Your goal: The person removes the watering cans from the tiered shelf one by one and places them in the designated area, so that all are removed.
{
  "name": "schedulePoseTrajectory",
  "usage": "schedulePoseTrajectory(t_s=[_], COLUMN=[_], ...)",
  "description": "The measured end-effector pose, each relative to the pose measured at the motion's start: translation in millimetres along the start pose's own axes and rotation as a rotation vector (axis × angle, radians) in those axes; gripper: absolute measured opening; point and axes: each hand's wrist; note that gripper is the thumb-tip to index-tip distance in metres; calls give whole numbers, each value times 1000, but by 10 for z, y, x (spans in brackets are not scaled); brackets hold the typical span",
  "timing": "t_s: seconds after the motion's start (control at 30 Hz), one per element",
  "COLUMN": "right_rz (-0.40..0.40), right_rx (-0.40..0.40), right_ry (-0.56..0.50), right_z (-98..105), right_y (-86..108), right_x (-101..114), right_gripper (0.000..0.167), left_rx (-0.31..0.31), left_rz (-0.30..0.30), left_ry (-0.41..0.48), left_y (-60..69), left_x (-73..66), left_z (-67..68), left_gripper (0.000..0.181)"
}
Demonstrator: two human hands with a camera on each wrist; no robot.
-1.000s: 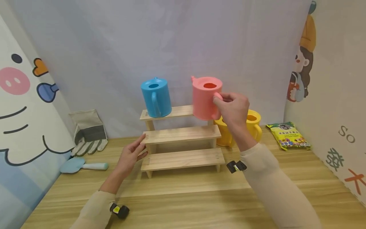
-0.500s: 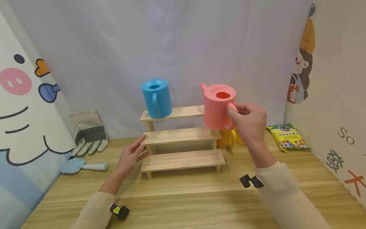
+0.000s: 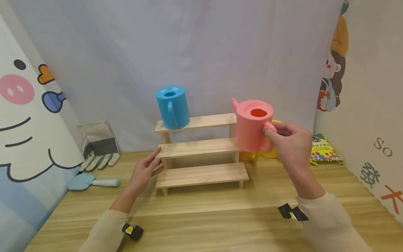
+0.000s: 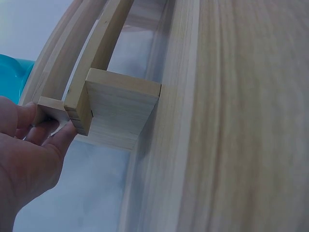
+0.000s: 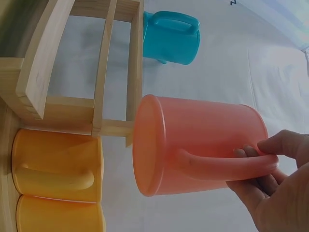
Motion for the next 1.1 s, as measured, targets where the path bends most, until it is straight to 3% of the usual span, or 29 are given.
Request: schedulePoseTrajectory(t_s=[0.27,0.57,0.83,1.1], right_rz=[8,0,3,-10], right_rx=[47,43,3,21], right_ry=[29,88,41,36], right_z=[139,267,315,354], right_y=[78,153,192,205], right_x=[-127,-215,-209,-226], right_gripper=[26,25,19,9], left_rx=[-5,1,-3,5], left_rz=[7,-4,-3,-5], left_ry=[12,13,8,18], left_y=[15,10,19,14], left_x=[3,0,-14,-16], left_z=[6,6,5,-7], left_gripper=[49,49,49,49])
Point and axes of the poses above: each hand's wrist, its own y-axis away from the middle knuckle, its own z-axis out of the back of the hand, x = y × z
